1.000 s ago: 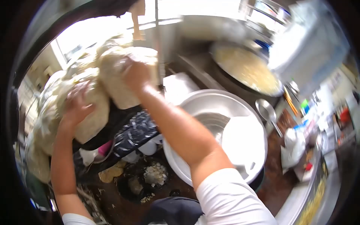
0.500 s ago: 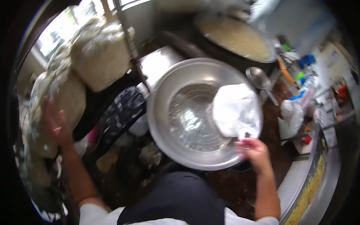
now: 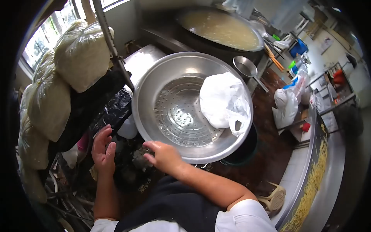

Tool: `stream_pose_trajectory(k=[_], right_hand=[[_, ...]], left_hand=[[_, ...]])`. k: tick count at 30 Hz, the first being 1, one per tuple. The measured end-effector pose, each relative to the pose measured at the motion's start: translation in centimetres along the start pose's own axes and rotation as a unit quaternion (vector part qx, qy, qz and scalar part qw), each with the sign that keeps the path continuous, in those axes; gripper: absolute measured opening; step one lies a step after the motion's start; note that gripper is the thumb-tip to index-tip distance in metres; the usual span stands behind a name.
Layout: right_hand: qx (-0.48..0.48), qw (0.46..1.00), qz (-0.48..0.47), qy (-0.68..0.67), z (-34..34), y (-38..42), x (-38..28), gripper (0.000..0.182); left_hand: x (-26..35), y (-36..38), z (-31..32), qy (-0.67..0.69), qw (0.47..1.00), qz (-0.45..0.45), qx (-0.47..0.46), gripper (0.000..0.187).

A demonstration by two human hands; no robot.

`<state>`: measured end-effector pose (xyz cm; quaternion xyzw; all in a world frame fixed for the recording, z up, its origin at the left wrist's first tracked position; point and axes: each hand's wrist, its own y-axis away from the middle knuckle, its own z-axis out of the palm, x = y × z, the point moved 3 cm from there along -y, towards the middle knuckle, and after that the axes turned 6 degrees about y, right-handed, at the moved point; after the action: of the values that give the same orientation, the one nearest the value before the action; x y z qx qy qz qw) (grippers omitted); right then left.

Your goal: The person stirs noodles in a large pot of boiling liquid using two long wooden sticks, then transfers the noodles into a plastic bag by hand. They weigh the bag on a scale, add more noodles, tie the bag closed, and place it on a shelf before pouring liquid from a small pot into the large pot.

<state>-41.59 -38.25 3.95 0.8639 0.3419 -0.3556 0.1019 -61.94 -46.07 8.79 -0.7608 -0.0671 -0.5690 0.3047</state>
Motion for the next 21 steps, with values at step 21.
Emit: stream_pose_trajectory(k=[21], right_hand=[[0.240,0.883,0.338,0.218,-18.0,-2.6,38.0,0.053]], left_hand=[[1.3,5.5,23.0,-0.065,0.938,-0.080,-0.330,0.035]])
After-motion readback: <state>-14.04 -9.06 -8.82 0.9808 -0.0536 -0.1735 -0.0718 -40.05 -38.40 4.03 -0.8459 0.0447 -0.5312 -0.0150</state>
